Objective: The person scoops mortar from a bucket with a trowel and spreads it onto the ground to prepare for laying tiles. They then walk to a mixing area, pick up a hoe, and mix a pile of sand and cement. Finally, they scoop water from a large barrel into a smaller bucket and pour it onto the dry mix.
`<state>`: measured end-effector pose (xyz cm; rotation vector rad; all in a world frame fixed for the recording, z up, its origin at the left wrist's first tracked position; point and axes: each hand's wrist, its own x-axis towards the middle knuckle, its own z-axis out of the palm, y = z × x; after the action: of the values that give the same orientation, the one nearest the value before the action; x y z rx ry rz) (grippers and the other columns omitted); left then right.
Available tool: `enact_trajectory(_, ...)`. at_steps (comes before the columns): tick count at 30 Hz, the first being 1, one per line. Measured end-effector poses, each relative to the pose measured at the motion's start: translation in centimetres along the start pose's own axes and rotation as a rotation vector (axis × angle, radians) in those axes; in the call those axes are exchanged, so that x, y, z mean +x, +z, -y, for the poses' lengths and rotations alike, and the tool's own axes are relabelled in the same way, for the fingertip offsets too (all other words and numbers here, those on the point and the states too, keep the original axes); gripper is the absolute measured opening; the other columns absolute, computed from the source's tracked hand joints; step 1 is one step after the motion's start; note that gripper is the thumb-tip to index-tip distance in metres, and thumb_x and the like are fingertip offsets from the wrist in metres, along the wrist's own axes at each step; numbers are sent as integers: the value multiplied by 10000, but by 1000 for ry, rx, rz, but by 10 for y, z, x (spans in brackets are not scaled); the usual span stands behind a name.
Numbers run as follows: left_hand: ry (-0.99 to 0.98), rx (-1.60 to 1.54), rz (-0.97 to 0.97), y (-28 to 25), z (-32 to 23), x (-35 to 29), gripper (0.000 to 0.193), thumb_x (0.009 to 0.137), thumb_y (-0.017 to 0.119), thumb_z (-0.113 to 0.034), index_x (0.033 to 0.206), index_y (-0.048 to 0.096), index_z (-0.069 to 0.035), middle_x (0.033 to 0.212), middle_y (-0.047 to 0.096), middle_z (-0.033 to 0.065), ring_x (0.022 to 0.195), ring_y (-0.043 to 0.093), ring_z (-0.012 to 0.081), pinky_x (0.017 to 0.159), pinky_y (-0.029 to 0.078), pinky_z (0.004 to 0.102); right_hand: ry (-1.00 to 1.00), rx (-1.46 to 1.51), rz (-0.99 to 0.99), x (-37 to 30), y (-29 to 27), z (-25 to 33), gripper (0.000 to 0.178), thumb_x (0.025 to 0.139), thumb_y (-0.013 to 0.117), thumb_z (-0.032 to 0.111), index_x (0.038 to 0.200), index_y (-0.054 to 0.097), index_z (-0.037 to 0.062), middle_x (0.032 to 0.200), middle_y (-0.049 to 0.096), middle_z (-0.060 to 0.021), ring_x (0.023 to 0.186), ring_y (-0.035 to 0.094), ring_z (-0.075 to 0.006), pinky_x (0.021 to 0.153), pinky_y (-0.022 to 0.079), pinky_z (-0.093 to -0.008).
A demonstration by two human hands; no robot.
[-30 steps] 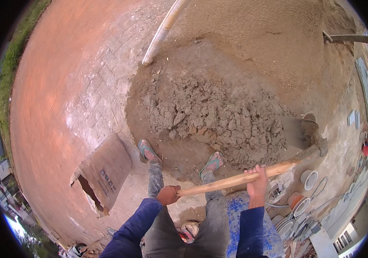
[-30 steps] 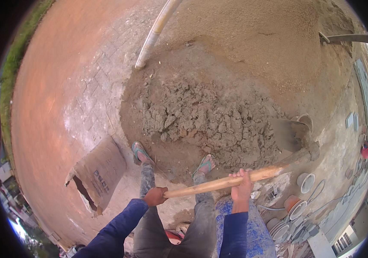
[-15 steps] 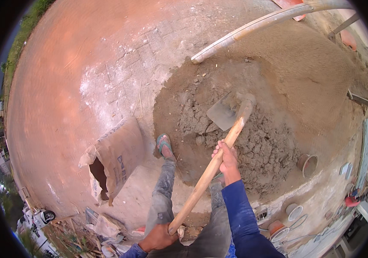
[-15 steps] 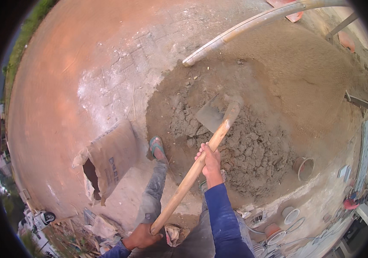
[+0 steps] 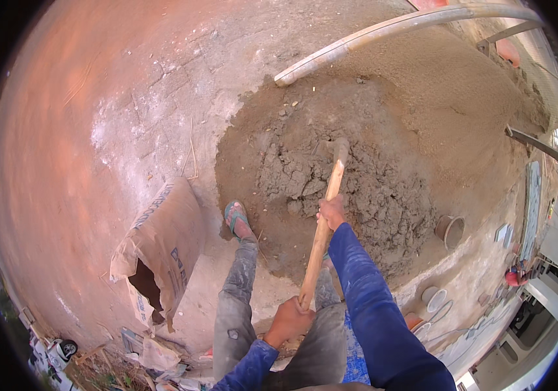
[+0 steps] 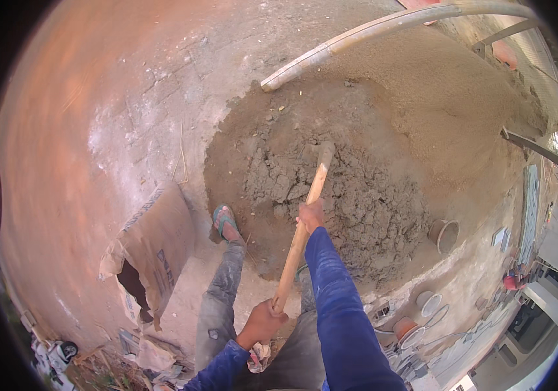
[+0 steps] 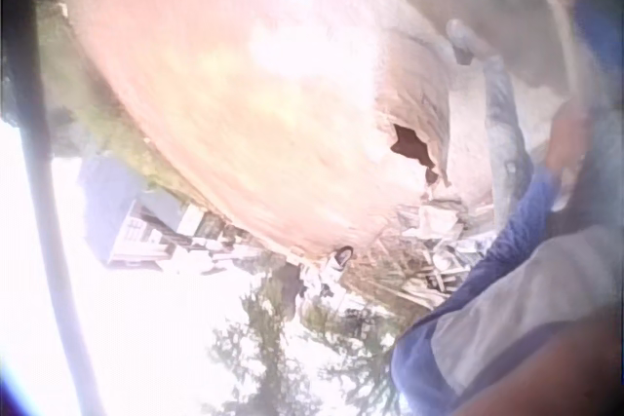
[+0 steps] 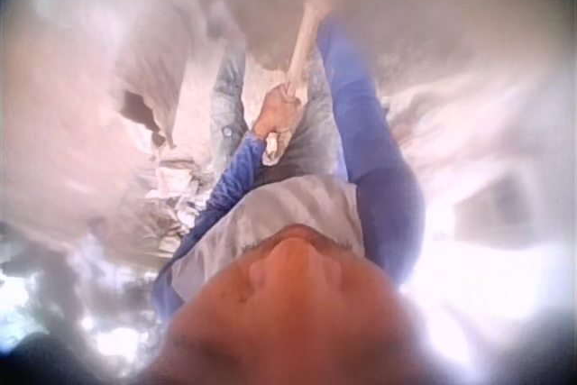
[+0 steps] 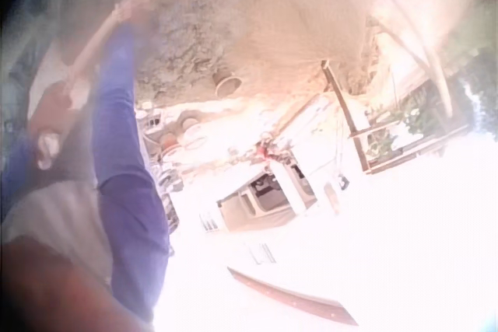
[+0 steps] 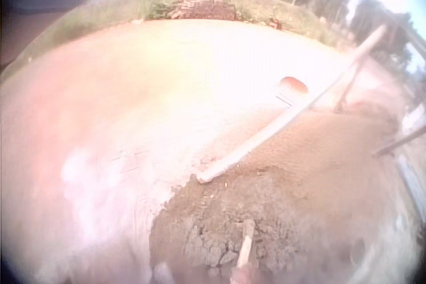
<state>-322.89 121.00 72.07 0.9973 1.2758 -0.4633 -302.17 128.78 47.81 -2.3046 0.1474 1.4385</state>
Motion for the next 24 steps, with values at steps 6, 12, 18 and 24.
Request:
enact_trajectory(6, -58, 22, 11, 16, -53, -36, 436, 726, 650, -259, 898, 514, 118, 785, 620, 254, 766, 643, 344, 688, 494, 393, -5, 273, 312, 4, -14, -34, 177, 807, 592, 37, 903, 450, -7, 648, 521, -88, 477, 544, -190, 397, 475, -361)
enact_trajectory(12, 110, -68, 219, 100, -105, -85, 524, 734, 681, -264, 962, 413, 123, 752, 564, 184, 702, 607, 252, 630, 485, 358, 86, 369, 427, -36, -109, -24, 131, 800, 623, 63, 795, 515, -12, 608, 534, -84, 461, 560, -199, 403, 494, -365)
enact_trajectory(18, 199, 83, 323, 140, -175, -184, 406, 748, 677, -192, 986, 443, 40, 739, 544, 122, 644, 566, 194, 570, 459, 341, 29, 705, 453, -111, -207, -47, 159, 828, 623, 109, 848, 498, 13, 631, 523, -78, 493, 559, -191, 411, 488, -360)
enact_trajectory(24, 375, 367, 495, 159, -205, -227, 388, 752, 639, -133, 1034, 411, 6, 778, 459, 49, 700, 486, 156, 621, 439, 301, 1, 945, 113, -165, -318, -82, 281, 834, 606, 93, 984, 375, 39, 709, 497, -80, 501, 535, -160, 408, 484, -336)
